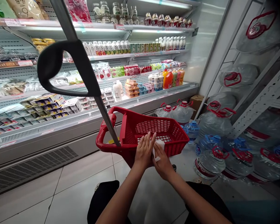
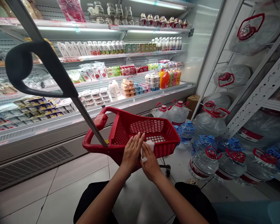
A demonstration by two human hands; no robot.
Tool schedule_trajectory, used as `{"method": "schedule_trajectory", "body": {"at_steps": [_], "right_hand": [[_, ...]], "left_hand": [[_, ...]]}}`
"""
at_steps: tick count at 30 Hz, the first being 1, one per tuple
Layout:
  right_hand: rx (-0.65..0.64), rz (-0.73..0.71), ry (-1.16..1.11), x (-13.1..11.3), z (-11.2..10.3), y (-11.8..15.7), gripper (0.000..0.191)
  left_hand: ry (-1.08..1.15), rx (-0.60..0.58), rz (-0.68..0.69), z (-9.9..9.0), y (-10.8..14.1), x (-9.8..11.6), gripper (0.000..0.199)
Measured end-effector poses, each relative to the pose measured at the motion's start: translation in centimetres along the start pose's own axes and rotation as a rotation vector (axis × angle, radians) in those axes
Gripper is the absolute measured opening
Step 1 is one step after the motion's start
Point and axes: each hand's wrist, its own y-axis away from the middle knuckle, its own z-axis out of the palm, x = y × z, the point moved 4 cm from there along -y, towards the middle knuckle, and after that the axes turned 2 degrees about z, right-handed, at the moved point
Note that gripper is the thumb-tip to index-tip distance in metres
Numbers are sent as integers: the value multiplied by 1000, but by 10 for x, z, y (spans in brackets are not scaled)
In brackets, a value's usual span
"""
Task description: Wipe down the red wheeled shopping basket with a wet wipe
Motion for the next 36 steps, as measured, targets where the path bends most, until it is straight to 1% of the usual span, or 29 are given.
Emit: {"method": "schedule_trajectory", "body": {"at_steps": [1,2,3,4,5,9,10,11,12,13,14,16,18,19,21,22,23,25,26,28,30,32,33,34,35,36], "right_hand": [[-9,-20,-3,-7,3,-1,74],[-15,-33,6,-8,3,0,76],[-20,-40,25,-2,0,1,76],[-21,-38,49,9,-5,3,75],[-20,-23,77,26,-12,7,73],[68,154,211,108,-48,26,65],[96,199,237,123,-55,30,63],[125,241,255,133,-59,32,62],[153,277,263,136,-61,32,61],[172,295,260,133,-59,30,60],[172,289,245,124,-54,25,59],[110,201,179,89,-34,10,59],[-24,45,74,45,-9,-6,63],[-44,10,34,26,0,-12,66],[-56,-12,-9,1,11,-21,68],[-59,-23,-11,-3,13,-23,68],[-64,-37,-2,-3,11,-23,68],[-64,-56,41,13,3,-19,66],[-53,-46,70,27,-4,-15,65],[-16,16,138,63,-21,-3,63],[48,119,206,100,-37,10,61],[112,213,260,126,-50,22,61],[138,249,277,132,-53,25,61],[155,268,286,132,-53,27,61],[154,267,286,126,-51,25,61],[142,247,276,115,-46,22,62]], "left_hand": [[0,3,1,-1,0,-1,86],[4,3,4,-2,0,-2,86],[10,0,5,-2,0,-4,87],[18,-5,5,-3,0,-5,89],[25,-11,5,-3,0,-7,91],[37,-32,-1,-3,-2,-12,97],[37,-34,-3,-3,-3,-12,98],[38,-33,-5,-2,-3,-12,98],[39,-29,-7,-2,-4,-12,99],[42,-25,-6,-2,-5,-11,99],[46,-21,-2,-1,-6,-11,100],[53,-14,13,1,-8,-10,101],[45,-1,26,2,-9,-11,97],[36,9,29,2,-9,-12,95],[21,28,31,1,-9,-16,91],[21,32,32,0,-9,-18,90],[26,30,33,-1,-8,-20,90],[48,19,30,-3,-6,-26,93],[59,14,24,-4,-5,-28,95],[75,8,9,-6,-3,-33,97],[79,5,2,-5,-1,-36,96],[79,4,4,-2,-1,-37,94],[80,4,6,-1,0,-37,94],[82,4,7,1,-1,-37,93],[84,4,7,2,-1,-37,93],[85,1,6,4,-2,-36,93]]}}
